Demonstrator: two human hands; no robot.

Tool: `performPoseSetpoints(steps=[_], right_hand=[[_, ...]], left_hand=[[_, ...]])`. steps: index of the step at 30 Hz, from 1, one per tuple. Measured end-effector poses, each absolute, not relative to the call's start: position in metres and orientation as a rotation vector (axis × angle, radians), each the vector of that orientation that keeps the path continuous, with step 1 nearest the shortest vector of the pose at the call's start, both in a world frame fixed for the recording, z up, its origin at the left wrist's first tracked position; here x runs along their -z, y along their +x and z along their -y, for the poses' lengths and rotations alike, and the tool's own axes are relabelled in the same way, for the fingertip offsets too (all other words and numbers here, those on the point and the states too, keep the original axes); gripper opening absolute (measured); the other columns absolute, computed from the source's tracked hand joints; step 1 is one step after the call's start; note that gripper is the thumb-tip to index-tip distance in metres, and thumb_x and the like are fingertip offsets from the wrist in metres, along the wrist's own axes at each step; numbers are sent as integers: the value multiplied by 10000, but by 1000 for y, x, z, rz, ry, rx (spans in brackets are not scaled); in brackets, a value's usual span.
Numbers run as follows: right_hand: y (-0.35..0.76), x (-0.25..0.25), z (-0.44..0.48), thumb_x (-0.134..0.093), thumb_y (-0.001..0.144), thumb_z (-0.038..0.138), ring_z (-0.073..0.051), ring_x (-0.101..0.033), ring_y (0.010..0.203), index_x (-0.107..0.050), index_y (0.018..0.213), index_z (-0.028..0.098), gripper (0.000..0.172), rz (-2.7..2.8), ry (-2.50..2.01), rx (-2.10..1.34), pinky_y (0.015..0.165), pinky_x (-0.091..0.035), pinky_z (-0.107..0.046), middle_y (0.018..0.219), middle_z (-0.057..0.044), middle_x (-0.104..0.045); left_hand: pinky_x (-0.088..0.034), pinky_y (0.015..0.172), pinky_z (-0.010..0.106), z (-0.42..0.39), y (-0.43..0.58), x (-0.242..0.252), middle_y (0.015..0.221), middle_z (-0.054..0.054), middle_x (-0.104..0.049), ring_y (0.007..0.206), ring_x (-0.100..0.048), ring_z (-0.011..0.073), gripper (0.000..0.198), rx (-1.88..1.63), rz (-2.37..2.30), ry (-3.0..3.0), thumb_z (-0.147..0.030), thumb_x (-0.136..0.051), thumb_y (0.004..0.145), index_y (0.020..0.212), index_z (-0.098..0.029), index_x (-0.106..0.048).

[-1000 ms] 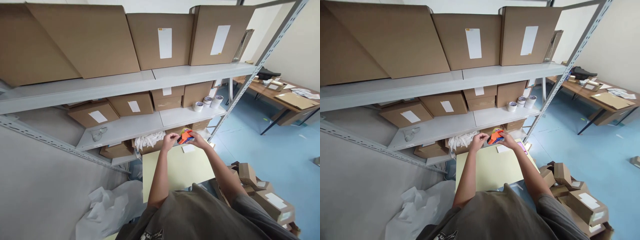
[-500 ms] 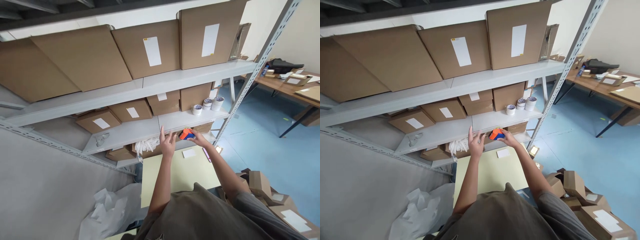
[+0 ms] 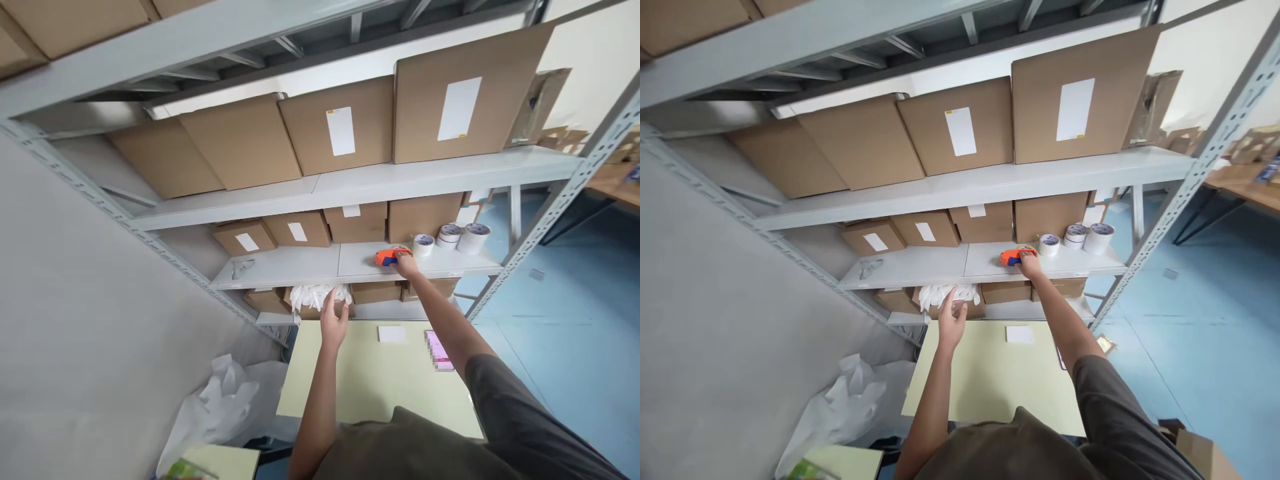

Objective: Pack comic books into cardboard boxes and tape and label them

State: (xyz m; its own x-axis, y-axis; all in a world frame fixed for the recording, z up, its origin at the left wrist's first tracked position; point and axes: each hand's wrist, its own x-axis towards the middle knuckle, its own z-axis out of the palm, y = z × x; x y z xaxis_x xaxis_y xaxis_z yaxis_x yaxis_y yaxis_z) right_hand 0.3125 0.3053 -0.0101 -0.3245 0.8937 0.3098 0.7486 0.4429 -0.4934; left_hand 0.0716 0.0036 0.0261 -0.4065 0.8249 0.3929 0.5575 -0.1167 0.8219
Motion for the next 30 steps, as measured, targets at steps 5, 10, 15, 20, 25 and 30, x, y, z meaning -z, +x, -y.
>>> performPoseSetpoints(steps=[5,10,15,20,25,30], right_hand=[[298,18,-314,-822,879,157,-382,-594,1281,-736,1218,97,354,2161,-1471,-389,1196,-317,-577,1300,-269,-750],[292,19,-301,-777,892,237,-378,-515,1335,-742,1296,159,413,2028,-1298,-321,1187,-335,-571,1414,-250,-684],[277,43,-247,-652,970,402,-377,-610,1310,-731,1390,174,484,2036,-1019,-505,1152,-487,-528,1391,-195,-724],[259,111,-150,-616,996,479,-368,-700,1276,-801,1289,257,412,2027,-835,-846,1131,-550,-566,1320,-142,-783],[240,175,-55,-583,1017,504,-362,-666,1371,-799,1288,248,431,2069,-805,-1078,1161,-548,-603,1451,-151,-728],[199,180,-7,-533,1040,518,-353,-618,1433,-770,1338,202,495,2283,-573,-1165,1220,-500,-596,1502,-185,-684]], left_hand=[[-630,896,370,4,70,-23,1528,141,-635,1138,-726,243,468,-1484,-1920,1504,-365,-652,1020,1479,-272,-658],[-632,917,360,8,60,-13,1437,125,-707,1204,-719,253,411,-1435,-1966,1475,-327,-639,1007,1404,-256,-717],[-637,942,365,25,49,15,1398,100,-739,1235,-718,252,377,-1240,-2052,1420,-328,-614,1005,1349,-263,-753],[-603,1083,414,61,41,43,1414,77,-743,1325,-679,257,405,-926,-2117,1477,-265,-597,995,1369,-278,-751],[-477,1252,445,106,35,49,1478,82,-713,1409,-626,268,463,-687,-2223,1491,-243,-621,994,1447,-270,-713],[-469,1253,444,167,14,50,1506,102,-689,1435,-603,278,498,-698,-2357,1367,-255,-624,1002,1498,-238,-670]])
